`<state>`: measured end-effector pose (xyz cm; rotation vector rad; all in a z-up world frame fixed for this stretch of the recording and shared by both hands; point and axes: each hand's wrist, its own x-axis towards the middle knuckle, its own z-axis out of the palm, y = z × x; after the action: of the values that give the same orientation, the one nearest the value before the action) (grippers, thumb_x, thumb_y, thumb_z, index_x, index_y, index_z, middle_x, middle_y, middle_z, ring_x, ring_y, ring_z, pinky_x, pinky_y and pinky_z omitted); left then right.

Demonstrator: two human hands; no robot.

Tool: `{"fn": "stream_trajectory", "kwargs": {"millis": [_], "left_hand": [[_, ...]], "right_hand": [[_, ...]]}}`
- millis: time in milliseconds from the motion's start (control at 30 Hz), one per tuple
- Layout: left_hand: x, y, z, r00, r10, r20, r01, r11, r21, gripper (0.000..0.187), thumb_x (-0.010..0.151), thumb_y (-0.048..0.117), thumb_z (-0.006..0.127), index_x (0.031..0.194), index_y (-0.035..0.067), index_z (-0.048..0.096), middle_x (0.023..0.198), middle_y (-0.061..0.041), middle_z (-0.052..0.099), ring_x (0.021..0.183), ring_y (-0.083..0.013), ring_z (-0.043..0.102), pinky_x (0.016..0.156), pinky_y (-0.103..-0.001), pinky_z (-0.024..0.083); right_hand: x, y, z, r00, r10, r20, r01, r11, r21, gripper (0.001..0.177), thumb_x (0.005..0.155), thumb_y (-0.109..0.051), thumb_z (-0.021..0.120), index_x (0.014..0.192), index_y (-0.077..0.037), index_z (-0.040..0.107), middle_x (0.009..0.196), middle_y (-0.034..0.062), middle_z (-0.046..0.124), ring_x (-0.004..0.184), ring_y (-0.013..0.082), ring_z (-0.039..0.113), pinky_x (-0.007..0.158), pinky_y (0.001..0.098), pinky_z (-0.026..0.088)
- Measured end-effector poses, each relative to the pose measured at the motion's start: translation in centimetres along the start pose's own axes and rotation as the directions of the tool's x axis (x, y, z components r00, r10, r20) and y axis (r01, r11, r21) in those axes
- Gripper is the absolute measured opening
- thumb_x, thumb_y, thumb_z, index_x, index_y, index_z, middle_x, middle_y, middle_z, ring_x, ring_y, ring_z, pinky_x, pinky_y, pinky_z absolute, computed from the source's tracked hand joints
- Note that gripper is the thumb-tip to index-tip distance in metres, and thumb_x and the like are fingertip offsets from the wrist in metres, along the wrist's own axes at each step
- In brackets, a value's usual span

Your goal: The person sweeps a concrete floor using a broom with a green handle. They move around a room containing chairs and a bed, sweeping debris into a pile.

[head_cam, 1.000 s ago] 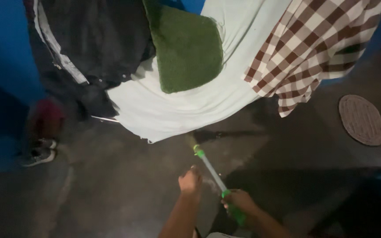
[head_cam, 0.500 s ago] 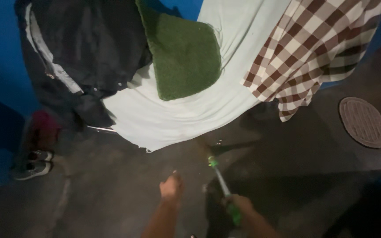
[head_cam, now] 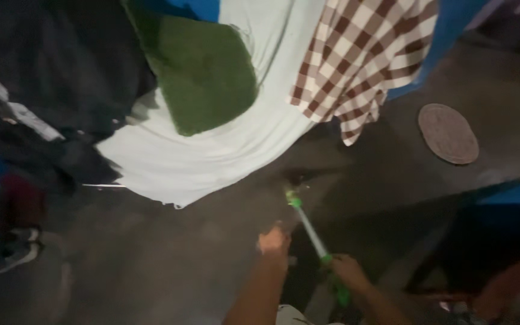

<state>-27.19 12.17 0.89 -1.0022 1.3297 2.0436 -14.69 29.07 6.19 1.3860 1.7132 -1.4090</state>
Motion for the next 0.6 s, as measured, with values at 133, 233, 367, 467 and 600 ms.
{"fn": "stream_trajectory", "kwargs": {"millis": [133, 233, 367, 467, 600], "left_hand": [[-3.8, -2.3, 2.6, 0.999, -0.035, 0.016, 0.035, 0.999, -0.036, 0.033, 0.097, 0.023, 0.063, 0.118, -0.002, 0.065, 0.087, -0.01, 0.067, 0.075, -0.0202, 0.063, 0.065, -0.036, 0.048], [-6.2, -3.4, 3.0, 0.998, -0.013, -0.053, 0.009, 0.997, -0.073, 0.027, 0.093, 0.017, 0.068, 0.114, -0.001, 0.063, 0.089, -0.012, 0.065, 0.076, -0.0217, 0.062, 0.065, -0.036, 0.049], [-7.5, -5.2, 1.7, 0.989, -0.006, -0.145, -0.014, 0.99, -0.137, 0.029, 0.092, 0.017, 0.068, 0.112, -0.001, 0.059, 0.094, -0.017, 0.065, 0.078, -0.026, 0.062, 0.065, -0.039, 0.048], [-7.1, -7.3, 0.8, 0.977, -0.007, -0.213, -0.049, 0.965, -0.257, 0.031, 0.091, 0.015, 0.069, 0.113, -0.002, 0.057, 0.094, -0.017, 0.065, 0.078, -0.0257, 0.061, 0.066, -0.04, 0.049], [-8.7, -10.4, -0.7, 0.968, 0.057, -0.243, -0.122, 0.957, -0.263, 0.03, 0.089, 0.014, 0.07, 0.113, -0.003, 0.064, 0.091, -0.011, 0.069, 0.08, -0.0211, 0.068, 0.069, -0.034, 0.055]], "right_hand": [[1.6, 2.1, -2.6, 0.975, -0.094, 0.201, 0.111, 0.991, -0.074, 0.033, 0.081, -0.016, 0.072, 0.112, -0.005, 0.08, 0.096, 0.0133, 0.078, 0.084, 0.0274, 0.072, 0.076, 0.0409, 0.057], [4.4, 5.4, -3.7, 0.966, -0.098, 0.238, 0.129, 0.985, -0.116, 0.033, 0.078, -0.016, 0.078, 0.109, -0.005, 0.081, 0.097, 0.0144, 0.078, 0.087, 0.0278, 0.073, 0.08, 0.0412, 0.057], [8.1, 7.7, -5.5, 0.977, 0.0, 0.212, 0.061, 0.957, -0.282, 0.031, 0.081, -0.021, 0.079, 0.109, -0.007, 0.08, 0.099, 0.0076, 0.074, 0.087, 0.0226, 0.068, 0.079, 0.0398, 0.053], [7.8, 8.1, -8.2, 0.98, 0.084, 0.179, -0.106, 0.987, 0.12, 0.026, 0.081, -0.008, 0.078, 0.103, 0.007, 0.077, 0.088, 0.0199, 0.072, 0.072, 0.0294, 0.067, 0.064, 0.0427, 0.054], [4.2, 7.5, -11.1, 0.978, -0.075, 0.195, 0.03, 0.974, 0.224, 0.026, 0.087, -0.014, 0.067, 0.096, 0.01, 0.073, 0.079, 0.0218, 0.068, 0.062, 0.0299, 0.064, 0.054, 0.0408, 0.052]]}}
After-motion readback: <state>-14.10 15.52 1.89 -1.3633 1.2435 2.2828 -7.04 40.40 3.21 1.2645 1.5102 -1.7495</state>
